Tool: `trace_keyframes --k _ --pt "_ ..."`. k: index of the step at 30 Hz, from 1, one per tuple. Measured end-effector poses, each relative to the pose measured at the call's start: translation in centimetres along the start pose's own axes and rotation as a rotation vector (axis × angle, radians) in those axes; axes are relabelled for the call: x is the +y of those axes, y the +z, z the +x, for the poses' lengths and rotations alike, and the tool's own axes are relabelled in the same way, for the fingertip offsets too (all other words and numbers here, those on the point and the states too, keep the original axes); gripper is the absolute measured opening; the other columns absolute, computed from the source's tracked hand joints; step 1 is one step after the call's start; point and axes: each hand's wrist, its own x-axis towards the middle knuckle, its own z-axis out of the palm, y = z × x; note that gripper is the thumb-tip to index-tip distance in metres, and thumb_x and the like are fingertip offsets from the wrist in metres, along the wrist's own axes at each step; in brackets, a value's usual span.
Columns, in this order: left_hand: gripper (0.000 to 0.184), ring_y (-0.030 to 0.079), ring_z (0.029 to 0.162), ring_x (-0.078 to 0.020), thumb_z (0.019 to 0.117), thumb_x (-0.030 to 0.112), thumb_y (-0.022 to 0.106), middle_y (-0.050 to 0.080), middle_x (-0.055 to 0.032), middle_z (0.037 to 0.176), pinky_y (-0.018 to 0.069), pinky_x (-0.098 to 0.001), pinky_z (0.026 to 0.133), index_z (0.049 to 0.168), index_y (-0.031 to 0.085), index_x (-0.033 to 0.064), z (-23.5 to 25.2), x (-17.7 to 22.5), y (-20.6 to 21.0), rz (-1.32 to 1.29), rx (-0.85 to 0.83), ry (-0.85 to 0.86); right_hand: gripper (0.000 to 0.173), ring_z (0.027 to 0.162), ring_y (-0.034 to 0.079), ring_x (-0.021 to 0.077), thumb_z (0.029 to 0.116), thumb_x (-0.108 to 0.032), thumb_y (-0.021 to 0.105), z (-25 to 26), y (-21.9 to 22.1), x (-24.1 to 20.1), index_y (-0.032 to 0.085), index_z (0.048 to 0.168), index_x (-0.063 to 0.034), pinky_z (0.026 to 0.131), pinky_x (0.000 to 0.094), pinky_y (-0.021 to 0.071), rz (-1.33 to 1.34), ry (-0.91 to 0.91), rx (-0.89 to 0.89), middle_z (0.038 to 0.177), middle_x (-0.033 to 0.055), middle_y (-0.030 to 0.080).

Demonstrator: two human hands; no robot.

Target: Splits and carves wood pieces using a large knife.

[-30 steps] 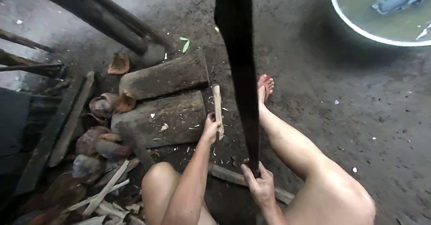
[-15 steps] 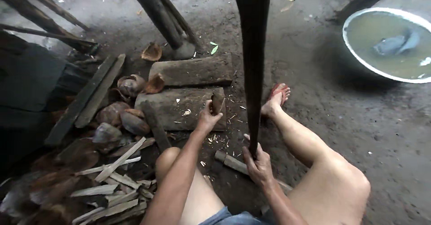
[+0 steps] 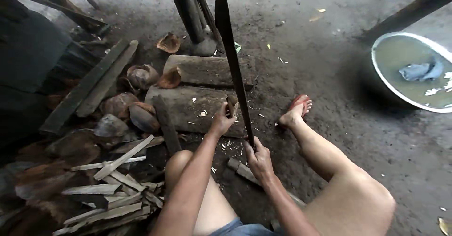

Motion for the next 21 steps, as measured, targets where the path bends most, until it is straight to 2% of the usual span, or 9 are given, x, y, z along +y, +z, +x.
trace_keyframes --k 5,10,15,21 --pt "0.07 0.069 0.114 -0.0209 0.0856 0.007 0.081 0.066 -0.0127 0.131 0.0583 -0.0432 0.1 0.147 0.047 0.0102 0.2 0.1 -0.4 -0.046 -0.033 0.009 0.036 0.051 0.055 0.0075 0.1062 -0.039 0.049 0.6 0.1 0.0 0.069 0.12 -0.0117 0.05 0.0309 0.0505 -0.005 -0.003 -0.008 0.067 -0.0031 0.062" --pt "0.072 0.07 0.115 -0.0202 0.0866 0.012 0.081 0.068 -0.0124 0.13 0.0566 -0.0441 0.102 0.149 0.046 0.0119 0.5 0.5 -1.1 0.062 -0.095 -0.013 0.037 0.052 0.056 0.0078 0.1059 -0.041 0.049 0.9 0.5 0.7 0.069 0.12 -0.0124 0.051 0.0311 0.0512 -0.031 0.029 -0.029 0.067 -0.0031 0.062" --pt "0.07 0.07 0.113 -0.0214 0.0877 0.008 0.079 0.068 -0.0128 0.13 0.0581 -0.0442 0.1 0.15 0.046 0.0128 1.1 0.2 -1.1 0.002 -0.131 -0.011 0.036 0.052 0.056 0.0063 0.1063 -0.037 0.049 0.8 0.5 0.7 0.069 0.121 -0.0111 0.05 0.0286 0.0506 -0.046 0.0 -0.003 0.068 -0.0033 0.063" --pt "0.07 0.07 0.112 -0.0241 0.0874 0.01 0.079 0.067 -0.0149 0.129 0.0583 -0.0466 0.099 0.149 0.046 0.0099 1.3 -0.5 -1.0 0.04 -0.125 0.009 0.037 0.053 0.058 0.0104 0.1051 -0.038 0.049 1.4 0.6 0.8 0.069 0.121 -0.0115 0.052 0.0347 0.0525 -0.087 0.043 -0.03 0.068 -0.0008 0.064"
